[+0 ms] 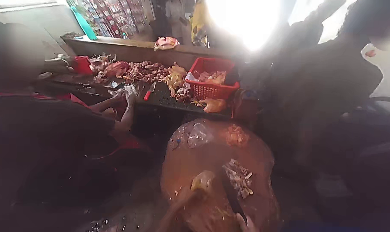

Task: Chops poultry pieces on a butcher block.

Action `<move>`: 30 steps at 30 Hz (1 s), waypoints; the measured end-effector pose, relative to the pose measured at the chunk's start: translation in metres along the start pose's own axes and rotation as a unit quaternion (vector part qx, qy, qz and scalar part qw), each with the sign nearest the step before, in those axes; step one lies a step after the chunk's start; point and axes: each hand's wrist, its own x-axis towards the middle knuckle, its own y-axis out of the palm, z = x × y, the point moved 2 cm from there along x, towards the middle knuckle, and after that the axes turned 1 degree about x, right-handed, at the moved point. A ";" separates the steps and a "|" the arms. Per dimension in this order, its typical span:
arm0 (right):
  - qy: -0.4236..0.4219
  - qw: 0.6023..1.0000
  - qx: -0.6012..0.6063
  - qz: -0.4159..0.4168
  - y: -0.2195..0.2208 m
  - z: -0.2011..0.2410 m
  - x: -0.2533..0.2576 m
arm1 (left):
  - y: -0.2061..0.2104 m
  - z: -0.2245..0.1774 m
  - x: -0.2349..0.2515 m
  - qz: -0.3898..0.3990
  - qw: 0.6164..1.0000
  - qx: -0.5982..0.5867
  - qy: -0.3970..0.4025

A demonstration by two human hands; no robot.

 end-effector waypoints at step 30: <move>-0.084 0.996 0.028 0.025 -0.009 0.028 -0.067 | 0.012 -0.095 -0.022 0.114 0.961 -0.250 -0.014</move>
